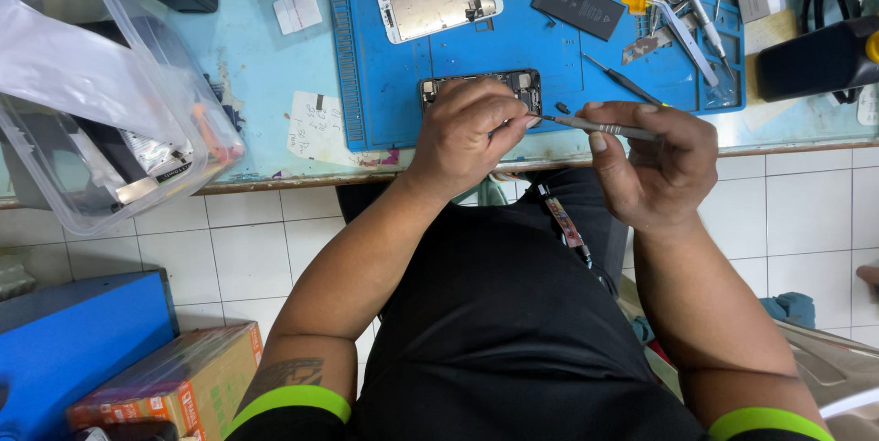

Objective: The person is repairing a mobile phone by removing internal components and using a screwdriver to unscrew small screws. They handle a phone frame, internal connectors, and tools on a blue repair mat.

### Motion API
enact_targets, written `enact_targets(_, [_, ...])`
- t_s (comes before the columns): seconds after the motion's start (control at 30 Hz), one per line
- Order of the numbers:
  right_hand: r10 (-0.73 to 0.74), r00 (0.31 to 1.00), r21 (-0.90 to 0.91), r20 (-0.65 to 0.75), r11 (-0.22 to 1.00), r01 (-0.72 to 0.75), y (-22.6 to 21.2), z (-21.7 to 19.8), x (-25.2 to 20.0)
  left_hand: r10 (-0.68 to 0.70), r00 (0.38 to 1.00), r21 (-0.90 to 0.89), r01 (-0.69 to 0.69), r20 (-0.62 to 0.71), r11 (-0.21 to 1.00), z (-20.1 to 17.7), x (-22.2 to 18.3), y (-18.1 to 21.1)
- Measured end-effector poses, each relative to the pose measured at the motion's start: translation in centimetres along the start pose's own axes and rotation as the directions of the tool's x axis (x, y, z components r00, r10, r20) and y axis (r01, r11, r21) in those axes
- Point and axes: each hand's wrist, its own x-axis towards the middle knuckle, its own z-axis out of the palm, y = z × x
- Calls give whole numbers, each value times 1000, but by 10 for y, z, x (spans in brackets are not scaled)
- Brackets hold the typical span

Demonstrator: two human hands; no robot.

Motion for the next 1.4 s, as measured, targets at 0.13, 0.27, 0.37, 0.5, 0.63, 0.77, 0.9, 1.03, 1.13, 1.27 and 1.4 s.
enact_targets(0.13, [48,999,-11,-21,999,-49,-1,3,0,12,1000,15,-12,-5,1000,0,1,0])
enact_targets(0.27, [54,998,-30,-23,998,-54,-2,3,1,47,999,33,-47,0,998,-4,2,3])
enact_targets(0.37, [38,999,-20,-7,999,-39,-1,2,3,73,997,39,-73,10,997,-4,5,2])
enact_targets(0.5, [2,998,42,-56,999,1,4,6,4,86,996,60,-87,18,994,-1,4,1])
enact_targets(0.63, [45,992,72,-114,997,-37,8,19,-1,41,999,60,-42,14,997,3,2,2])
enact_targets(0.77, [2,997,45,-80,999,2,13,24,0,29,1000,82,-30,11,996,6,-1,-1])
enact_targets(0.9, [-25,998,28,-56,999,26,16,25,3,38,999,114,-40,17,993,9,-4,-6])
enact_targets(1.03, [-29,998,23,-63,999,31,21,25,4,20,999,139,-25,42,990,13,-7,-10])
enact_targets(1.13, [-37,998,3,-52,999,37,25,24,5,24,998,151,-33,63,988,13,-8,-15])
enact_targets(1.27, [-20,1000,-8,4,1000,20,24,19,4,46,996,164,-58,80,985,1,-14,-17])
enact_targets(1.4, [-13,997,-34,72,999,16,25,17,5,17,995,208,-36,95,977,-16,-23,-17])
